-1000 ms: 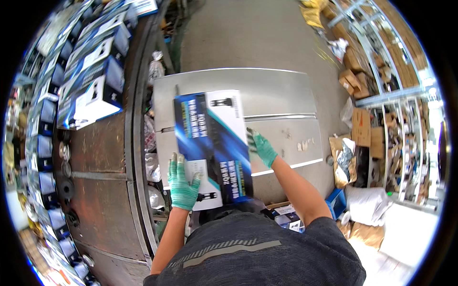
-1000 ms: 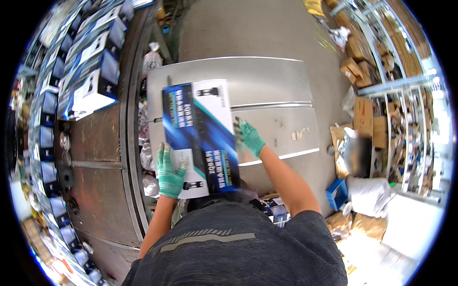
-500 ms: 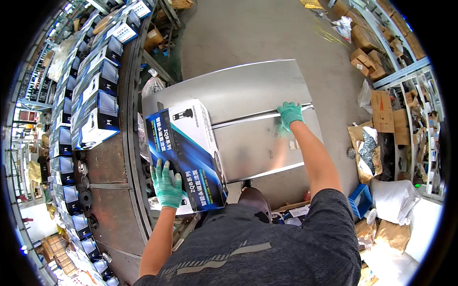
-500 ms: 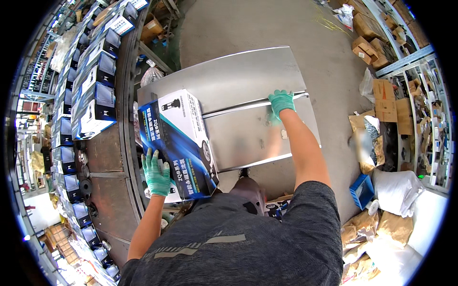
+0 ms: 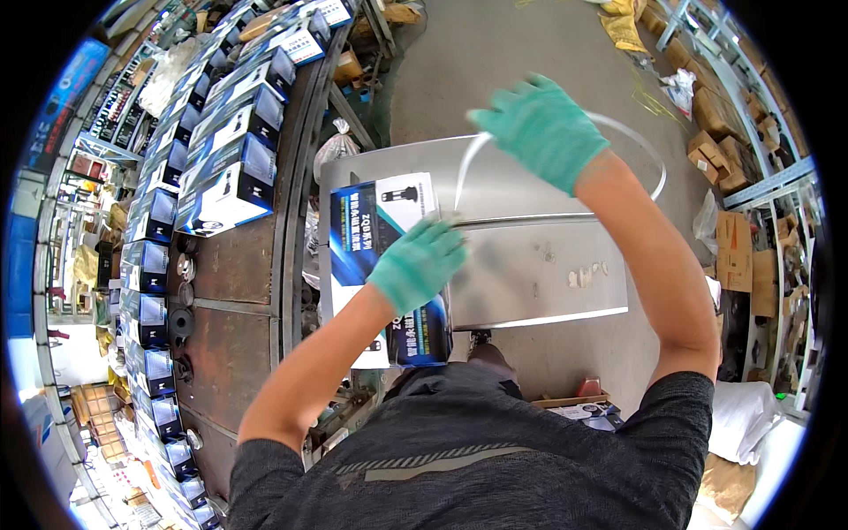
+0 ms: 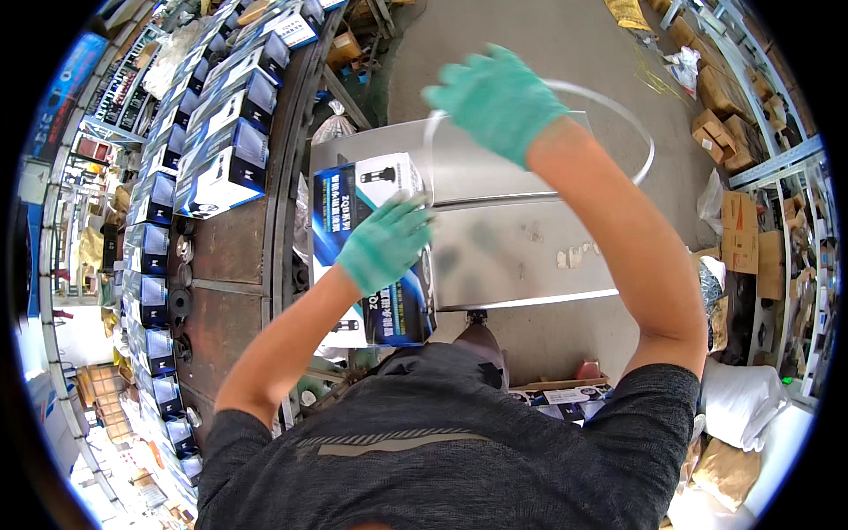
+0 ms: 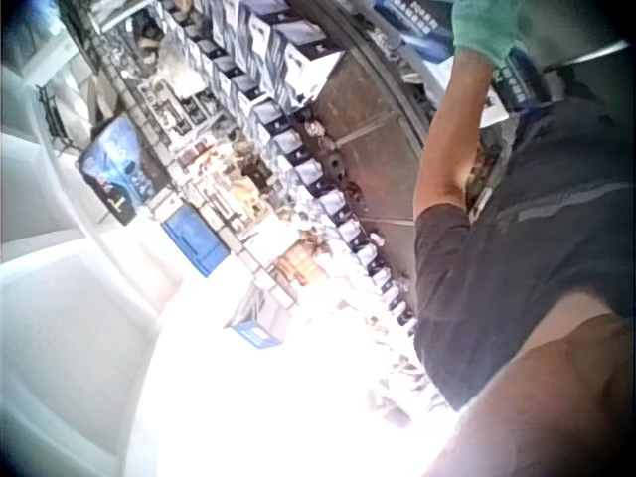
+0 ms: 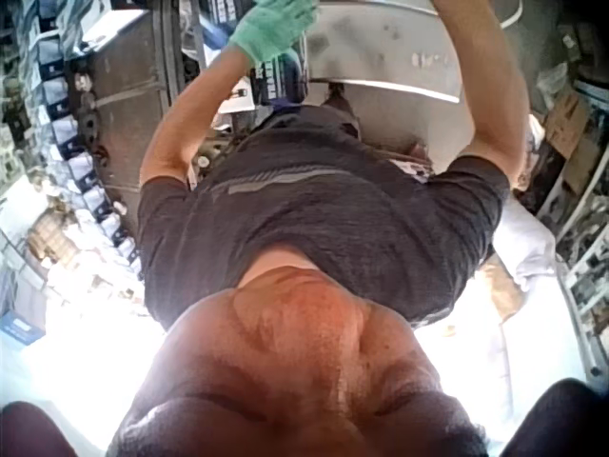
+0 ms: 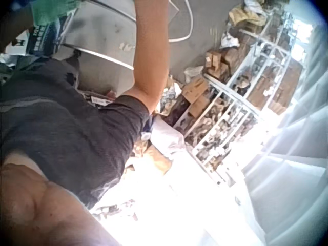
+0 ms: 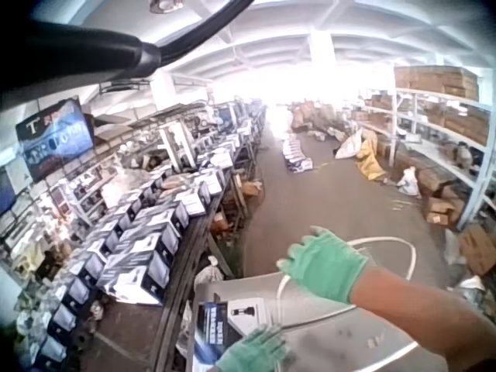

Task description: The person repeatedly picks up blue and white product boxes from a metal table, secures them with white plastic straps, and stacks them onto a pallet. The person also uses a red pallet jack to move the stacked boxes within the warehouse.

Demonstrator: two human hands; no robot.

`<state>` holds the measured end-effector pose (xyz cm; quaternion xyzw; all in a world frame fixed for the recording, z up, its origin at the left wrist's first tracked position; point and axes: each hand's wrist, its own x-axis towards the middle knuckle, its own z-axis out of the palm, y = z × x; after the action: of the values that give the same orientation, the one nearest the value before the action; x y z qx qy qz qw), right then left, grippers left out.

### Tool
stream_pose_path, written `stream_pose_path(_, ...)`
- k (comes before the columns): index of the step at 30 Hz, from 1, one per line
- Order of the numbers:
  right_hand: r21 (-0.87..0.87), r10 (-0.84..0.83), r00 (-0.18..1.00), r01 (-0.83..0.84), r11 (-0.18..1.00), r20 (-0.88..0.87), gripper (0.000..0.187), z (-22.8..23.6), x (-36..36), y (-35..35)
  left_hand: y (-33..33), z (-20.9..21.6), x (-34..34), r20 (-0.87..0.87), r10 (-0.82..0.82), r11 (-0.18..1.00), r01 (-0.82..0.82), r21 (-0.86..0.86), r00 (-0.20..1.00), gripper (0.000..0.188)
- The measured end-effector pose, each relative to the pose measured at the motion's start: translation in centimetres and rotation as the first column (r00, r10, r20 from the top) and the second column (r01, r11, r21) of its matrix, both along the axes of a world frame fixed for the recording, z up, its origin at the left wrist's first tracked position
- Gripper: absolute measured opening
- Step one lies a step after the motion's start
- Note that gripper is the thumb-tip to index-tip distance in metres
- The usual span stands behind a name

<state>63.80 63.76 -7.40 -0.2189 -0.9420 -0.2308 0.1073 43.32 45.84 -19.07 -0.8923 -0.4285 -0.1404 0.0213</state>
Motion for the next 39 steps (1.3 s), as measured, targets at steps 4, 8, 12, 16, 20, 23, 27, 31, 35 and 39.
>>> stream_pose_path(4, -0.006, 0.215, 0.974, -0.216, 0.976, -0.076, 0.031, 7.1, -9.8, -5.8, 6.0, -1.2, -0.9, -0.439, 0.152, 0.970, -0.049, 0.238, 0.886, 0.031)
stream_pose_path(8, 0.152, 0.213, 0.962, -0.187, 0.970, -0.171, 0.045, 11.7, -13.7, -9.2, 7.6, -4.9, -9.4, -0.475, 0.454, 0.890, -0.354, 0.288, 0.754, 0.023)
stream_pose_path(12, 0.178, 0.173, 0.713, -0.068, 0.982, -0.679, 0.042, 9.9, -12.5, -7.0, 0.4, 1.0, -18.0, -0.559, 0.516, 0.823, -0.557, 0.112, 0.649, 0.025)
stream_pose_path(16, -0.543, -0.504, 0.348, -0.017, 0.839, -0.790, 0.055, -6.8, -11.4, -3.4, -5.0, 0.0, -29.2, -0.549, 0.678, 0.682, -0.697, 0.222, 0.488, 0.035)
stream_pose_path(20, -0.917, -0.782, 0.597, 0.186, 0.353, -0.179, 0.078, -26.1, -11.8, -3.7, -8.7, -0.5, -35.7, -0.636, 0.718, 0.503, -0.842, 0.194, 0.282, 0.052)
stream_pose_path(23, -0.959, -0.866, 0.498, 0.263, 0.108, 0.039, 0.081, -26.9, -16.7, -6.7, -13.1, -3.2, -40.0, -0.527, 0.812, 0.449, -0.846, 0.286, 0.253, 0.049)
stream_pose_path(27, -0.919, -0.886, 0.447, 0.387, 0.073, 0.118, 0.079, -24.1, -19.1, -8.1, -16.0, -4.7, -42.2, -0.471, 0.871, 0.255, -0.949, 0.186, 0.142, 0.039)
stream_pose_path(31, -0.893, -0.895, 0.426, 0.443, 0.081, 0.130, 0.077, -22.8, -19.8, -8.0, -16.4, -5.1, -45.0, -0.483, 0.871, 0.036, -0.993, -0.112, 0.086, 0.019)
stream_pose_path(35, -0.873, -0.900, 0.422, 0.474, 0.115, 0.110, 0.081, -22.8, -20.1, -8.5, -13.8, -4.2, -43.7, -0.174, 0.972, 0.070, -0.903, -0.424, 0.157, 0.025)
stream_pose_path(39, -0.836, -0.906, 0.400, 0.538, 0.110, 0.139, 0.082, -22.5, -20.4, -8.9, -9.3, -6.5, -40.0, 0.389, 0.737, 0.485, 0.031, -0.874, -0.553, 0.030)
